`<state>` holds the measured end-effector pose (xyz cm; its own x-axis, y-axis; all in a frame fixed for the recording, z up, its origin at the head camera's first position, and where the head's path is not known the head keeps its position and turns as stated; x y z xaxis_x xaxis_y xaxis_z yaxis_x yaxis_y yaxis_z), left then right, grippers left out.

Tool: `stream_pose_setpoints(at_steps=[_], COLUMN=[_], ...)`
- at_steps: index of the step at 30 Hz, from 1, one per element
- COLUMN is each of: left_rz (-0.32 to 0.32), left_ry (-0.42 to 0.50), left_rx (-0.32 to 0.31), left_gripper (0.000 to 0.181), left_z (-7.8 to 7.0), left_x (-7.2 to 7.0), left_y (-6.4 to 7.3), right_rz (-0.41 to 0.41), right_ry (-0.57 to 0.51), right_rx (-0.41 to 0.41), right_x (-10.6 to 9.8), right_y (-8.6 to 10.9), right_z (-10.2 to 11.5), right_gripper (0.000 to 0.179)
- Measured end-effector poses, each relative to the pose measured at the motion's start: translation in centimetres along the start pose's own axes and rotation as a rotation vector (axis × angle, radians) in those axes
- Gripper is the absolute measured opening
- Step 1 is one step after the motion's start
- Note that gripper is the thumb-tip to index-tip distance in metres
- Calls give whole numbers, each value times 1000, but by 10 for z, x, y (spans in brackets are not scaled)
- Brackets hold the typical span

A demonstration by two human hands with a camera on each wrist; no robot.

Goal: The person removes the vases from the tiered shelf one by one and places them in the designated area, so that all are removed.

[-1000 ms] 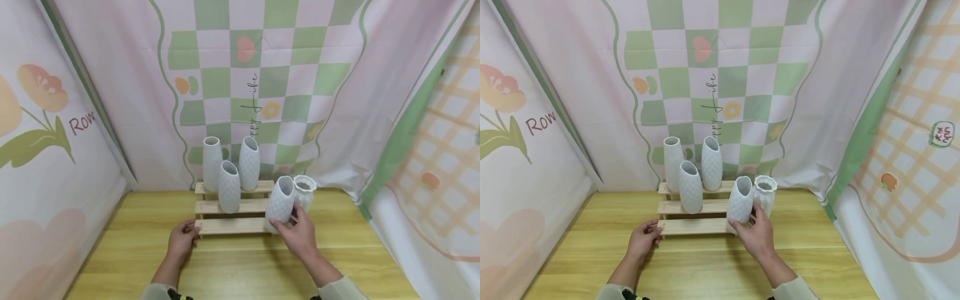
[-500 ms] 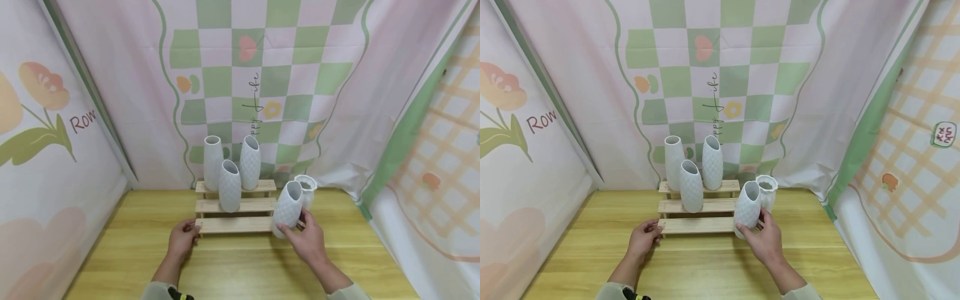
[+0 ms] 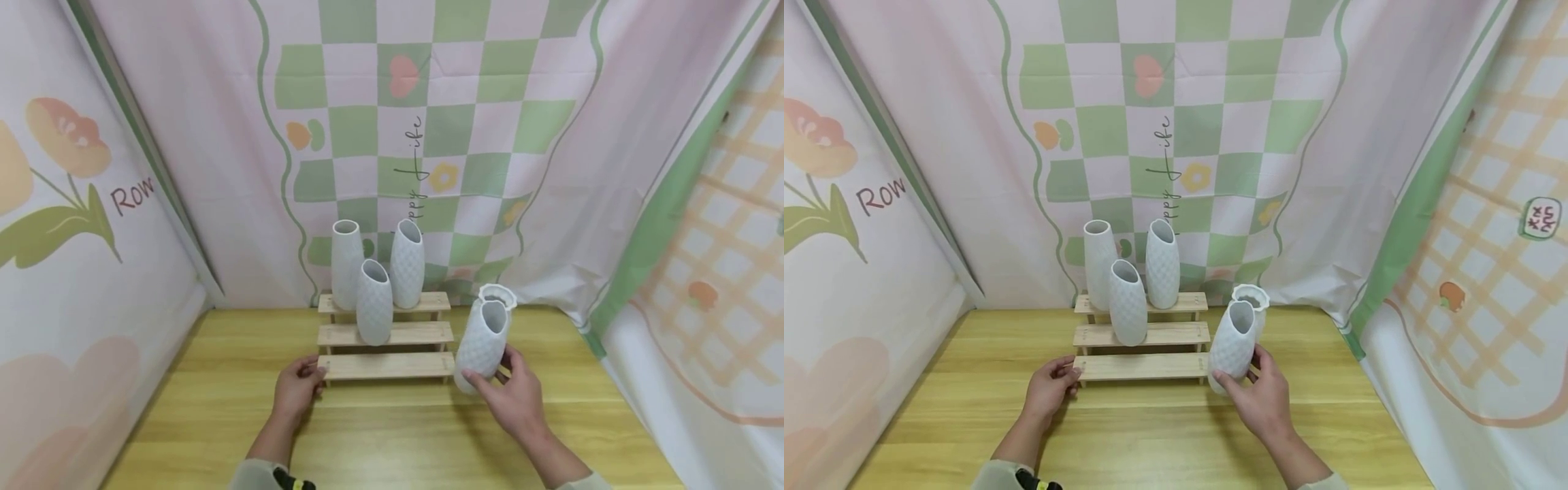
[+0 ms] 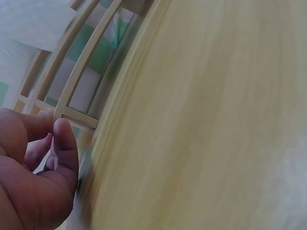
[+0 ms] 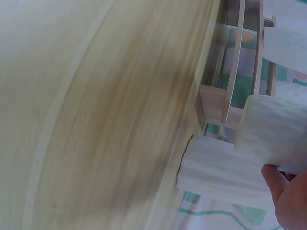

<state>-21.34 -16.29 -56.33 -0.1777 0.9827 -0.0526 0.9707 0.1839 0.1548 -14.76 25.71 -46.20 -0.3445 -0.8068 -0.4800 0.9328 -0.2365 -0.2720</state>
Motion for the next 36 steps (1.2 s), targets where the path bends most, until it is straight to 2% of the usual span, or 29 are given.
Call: stream_pose_setpoints(at_steps=[13, 36], left_rz=[2, 1], left_ry=[10, 3], left_rx=[6, -11], left_gripper=[41, 43], left_z=[0, 2], left_x=[0, 0], left_y=[-1, 0], right_rz=[-17, -53], right_ry=[0, 86], right_rx=[21, 45], right_x=[-16, -38], right_y=[3, 1], right_z=[-6, -27], right_gripper=[91, 94])
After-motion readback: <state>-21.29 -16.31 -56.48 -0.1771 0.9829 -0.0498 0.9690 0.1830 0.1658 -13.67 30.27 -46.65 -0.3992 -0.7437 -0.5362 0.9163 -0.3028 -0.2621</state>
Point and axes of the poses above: each hand's wrist, its own y-axis away from the middle knuckle, its own x-axis out of the palm, z = x × y, the point moved 6 cm from there along -y, towards the middle knuckle
